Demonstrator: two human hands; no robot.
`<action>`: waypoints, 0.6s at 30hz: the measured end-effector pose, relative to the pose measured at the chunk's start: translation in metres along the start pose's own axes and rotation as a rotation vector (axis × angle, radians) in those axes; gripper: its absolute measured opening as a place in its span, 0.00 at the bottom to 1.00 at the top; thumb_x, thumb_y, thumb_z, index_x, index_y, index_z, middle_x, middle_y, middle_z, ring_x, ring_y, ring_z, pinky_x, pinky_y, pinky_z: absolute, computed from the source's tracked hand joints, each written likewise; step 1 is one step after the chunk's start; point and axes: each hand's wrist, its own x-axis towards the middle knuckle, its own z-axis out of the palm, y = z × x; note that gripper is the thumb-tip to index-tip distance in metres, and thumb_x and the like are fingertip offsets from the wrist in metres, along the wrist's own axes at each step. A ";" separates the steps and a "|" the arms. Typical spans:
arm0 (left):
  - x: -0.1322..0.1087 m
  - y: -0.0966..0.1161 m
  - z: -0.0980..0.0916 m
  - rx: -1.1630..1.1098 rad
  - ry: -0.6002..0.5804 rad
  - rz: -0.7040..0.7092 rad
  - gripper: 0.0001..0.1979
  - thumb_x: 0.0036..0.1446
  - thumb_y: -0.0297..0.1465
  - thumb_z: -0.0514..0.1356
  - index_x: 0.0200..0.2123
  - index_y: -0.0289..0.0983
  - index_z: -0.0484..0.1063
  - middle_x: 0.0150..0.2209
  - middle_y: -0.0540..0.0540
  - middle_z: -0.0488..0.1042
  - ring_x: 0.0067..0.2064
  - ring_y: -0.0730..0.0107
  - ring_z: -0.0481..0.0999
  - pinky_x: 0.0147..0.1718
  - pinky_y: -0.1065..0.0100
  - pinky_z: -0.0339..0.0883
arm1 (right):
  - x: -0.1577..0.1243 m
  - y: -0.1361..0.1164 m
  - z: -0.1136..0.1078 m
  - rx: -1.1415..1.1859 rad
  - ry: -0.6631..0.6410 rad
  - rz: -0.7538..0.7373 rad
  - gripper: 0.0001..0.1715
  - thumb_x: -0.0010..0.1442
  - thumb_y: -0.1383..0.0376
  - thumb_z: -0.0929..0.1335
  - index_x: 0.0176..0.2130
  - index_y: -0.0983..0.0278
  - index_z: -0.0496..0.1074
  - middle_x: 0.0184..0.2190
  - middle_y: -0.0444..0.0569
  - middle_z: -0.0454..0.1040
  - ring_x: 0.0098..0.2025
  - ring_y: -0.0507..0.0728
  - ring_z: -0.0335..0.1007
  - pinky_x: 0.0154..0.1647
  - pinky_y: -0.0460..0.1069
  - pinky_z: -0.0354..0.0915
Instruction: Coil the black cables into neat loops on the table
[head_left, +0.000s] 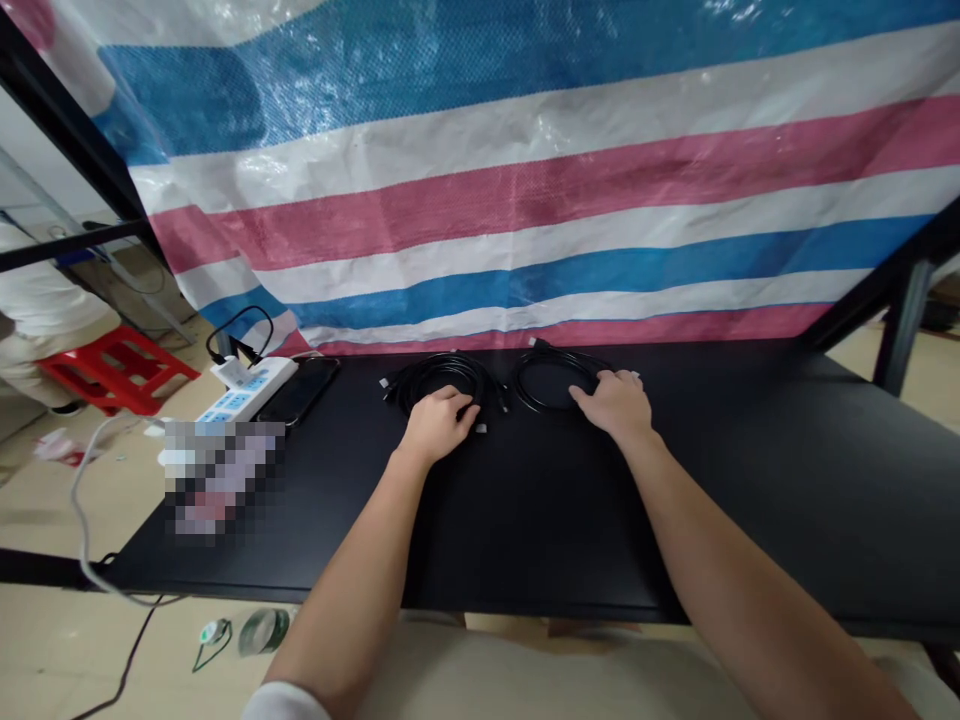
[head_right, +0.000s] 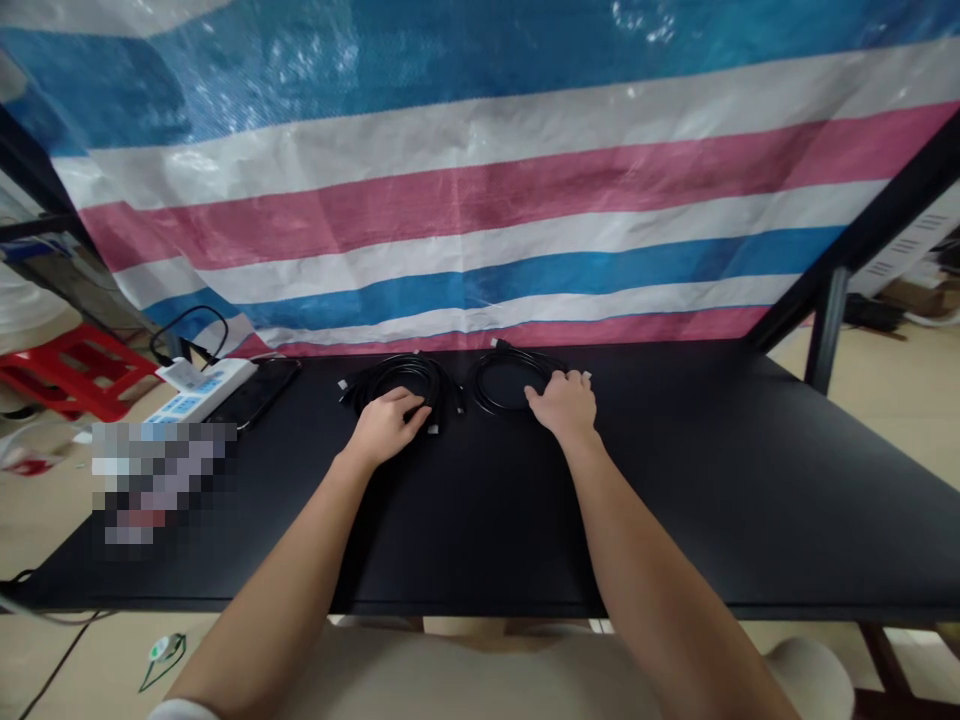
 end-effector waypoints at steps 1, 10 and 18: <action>0.000 -0.001 0.000 0.019 -0.022 0.006 0.11 0.59 0.32 0.54 0.35 0.39 0.78 0.38 0.45 0.77 0.38 0.65 0.77 0.35 0.68 0.69 | 0.001 0.000 0.000 0.006 -0.013 0.011 0.24 0.55 0.60 0.65 0.48 0.73 0.73 0.48 0.66 0.70 0.53 0.70 0.64 0.48 0.59 0.62; 0.002 0.003 0.000 0.061 -0.051 0.009 0.16 0.59 0.31 0.52 0.46 0.40 0.76 0.38 0.44 0.78 0.38 0.64 0.78 0.38 0.66 0.69 | 0.004 0.009 -0.003 0.221 0.090 0.170 0.13 0.48 0.67 0.67 0.36 0.63 0.76 0.38 0.58 0.75 0.42 0.66 0.72 0.41 0.58 0.66; 0.003 -0.002 0.007 -0.023 0.297 -0.067 0.13 0.58 0.35 0.54 0.32 0.38 0.78 0.34 0.43 0.77 0.36 0.63 0.77 0.37 0.64 0.69 | 0.013 0.009 -0.008 1.061 0.289 0.263 0.05 0.40 0.71 0.68 0.22 0.61 0.68 0.17 0.41 0.66 0.25 0.54 0.66 0.34 0.51 0.66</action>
